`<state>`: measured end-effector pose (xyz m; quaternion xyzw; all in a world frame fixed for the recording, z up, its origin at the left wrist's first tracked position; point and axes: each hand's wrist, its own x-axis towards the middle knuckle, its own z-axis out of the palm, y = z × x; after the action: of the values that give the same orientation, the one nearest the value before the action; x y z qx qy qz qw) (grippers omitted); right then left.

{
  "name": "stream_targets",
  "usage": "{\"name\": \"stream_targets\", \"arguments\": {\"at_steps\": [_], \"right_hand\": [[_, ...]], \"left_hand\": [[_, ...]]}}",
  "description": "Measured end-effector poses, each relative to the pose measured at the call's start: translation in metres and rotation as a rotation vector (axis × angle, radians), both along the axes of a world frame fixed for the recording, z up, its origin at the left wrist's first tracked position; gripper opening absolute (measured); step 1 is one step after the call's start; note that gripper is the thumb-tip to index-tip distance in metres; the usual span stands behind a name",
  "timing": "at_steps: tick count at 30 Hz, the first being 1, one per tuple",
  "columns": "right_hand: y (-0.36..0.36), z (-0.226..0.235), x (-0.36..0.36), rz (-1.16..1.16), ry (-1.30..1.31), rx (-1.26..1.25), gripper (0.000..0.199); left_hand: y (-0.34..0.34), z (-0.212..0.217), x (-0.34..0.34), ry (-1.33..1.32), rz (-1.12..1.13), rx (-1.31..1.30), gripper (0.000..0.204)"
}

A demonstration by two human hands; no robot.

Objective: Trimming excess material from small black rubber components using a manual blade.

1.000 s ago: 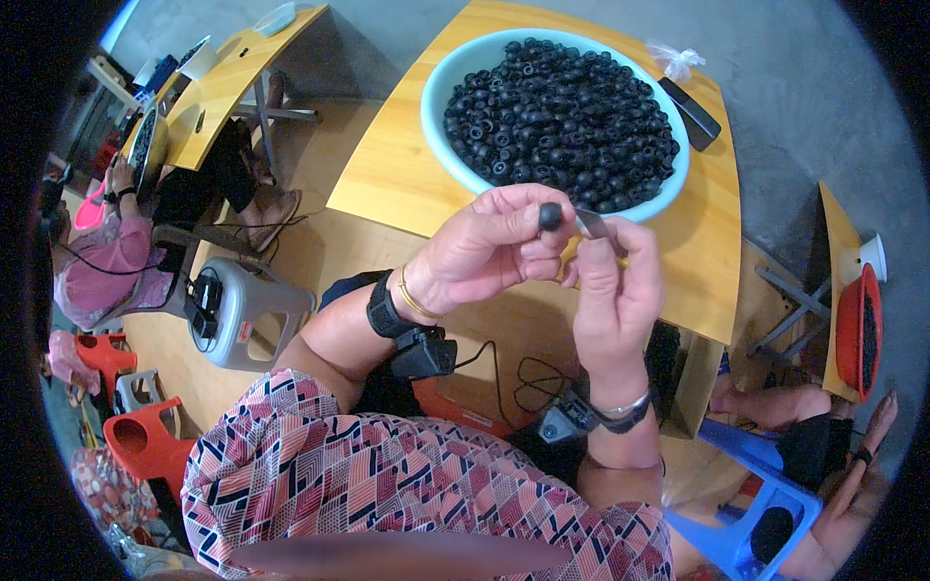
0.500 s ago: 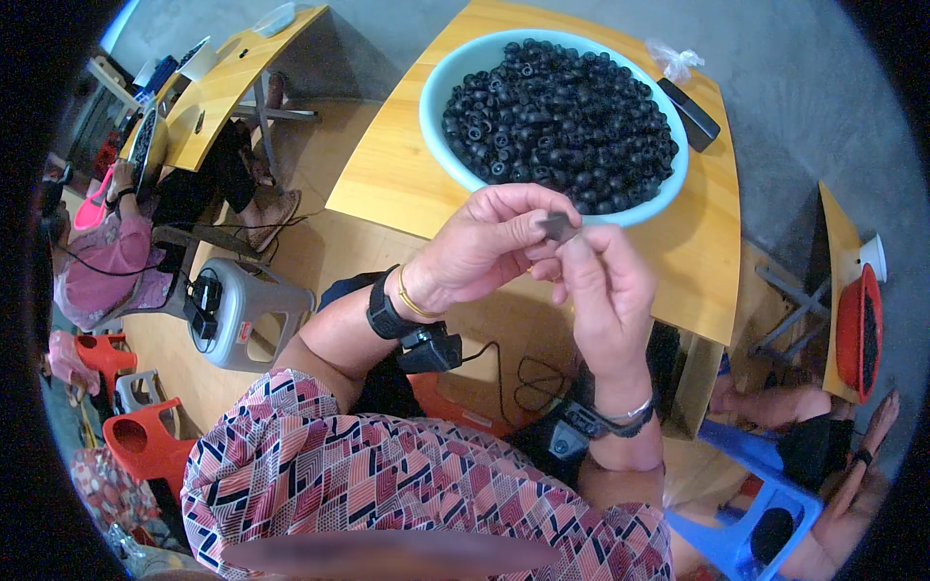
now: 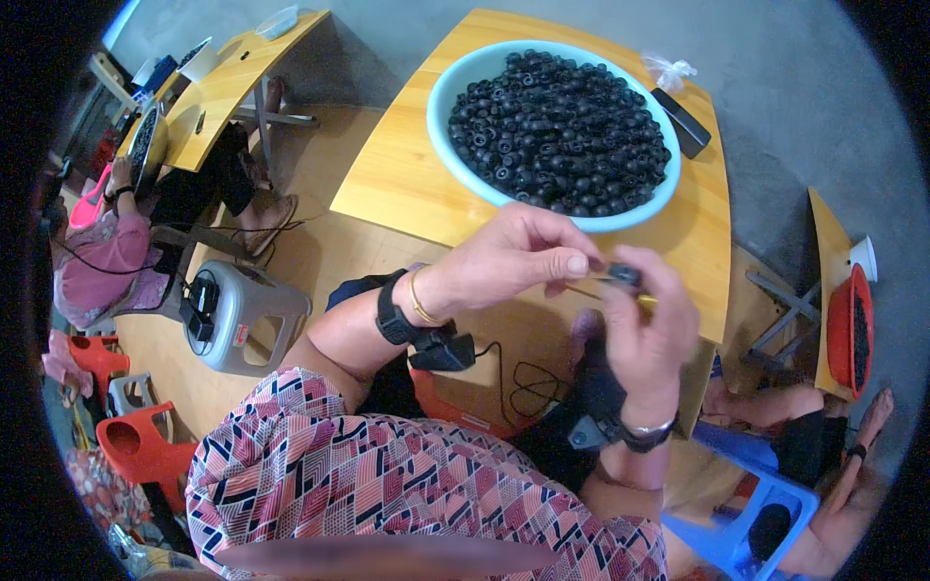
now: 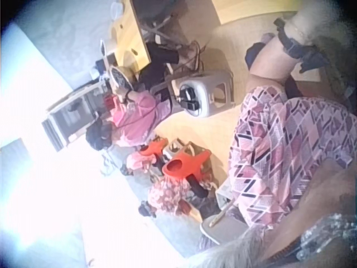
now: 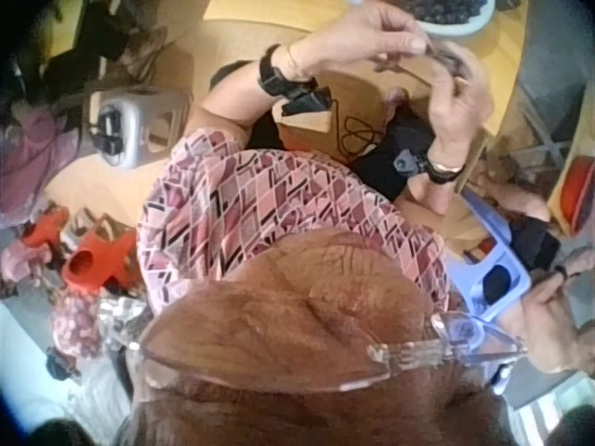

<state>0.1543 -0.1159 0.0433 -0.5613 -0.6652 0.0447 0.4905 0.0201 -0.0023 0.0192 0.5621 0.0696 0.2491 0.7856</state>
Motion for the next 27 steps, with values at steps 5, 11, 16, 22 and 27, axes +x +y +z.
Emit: {"name": "stream_targets", "arguments": {"at_steps": [5, 11, 16, 22, 27], "right_hand": [[-0.056, -0.029, 0.060, -0.414, 0.394, 0.230, 0.023], [-0.122, -0.135, 0.158, -0.708, 0.485, 0.132, 0.024], [-0.135, -0.160, 0.168, -1.079, 0.470, -0.031, 0.037], [-0.108, -0.158, 0.144, -0.997, 0.280, -0.051, 0.030], [-0.105, -0.115, 0.121, -0.713, 0.789, 0.082, 0.023]], "left_hand": [[0.035, 0.010, -0.013, 0.119, 0.819, 1.130, 0.013], [0.052, 0.012, -0.009, 0.296, 0.878, 1.191, 0.013], [0.061, 0.004, 0.012, 0.555, 0.827, 1.346, 0.013], [0.086, -0.007, 0.008, 0.715, 0.731, 1.388, 0.012], [0.081, -0.008, 0.004, 0.396, 0.793, 1.182, 0.012]]}}
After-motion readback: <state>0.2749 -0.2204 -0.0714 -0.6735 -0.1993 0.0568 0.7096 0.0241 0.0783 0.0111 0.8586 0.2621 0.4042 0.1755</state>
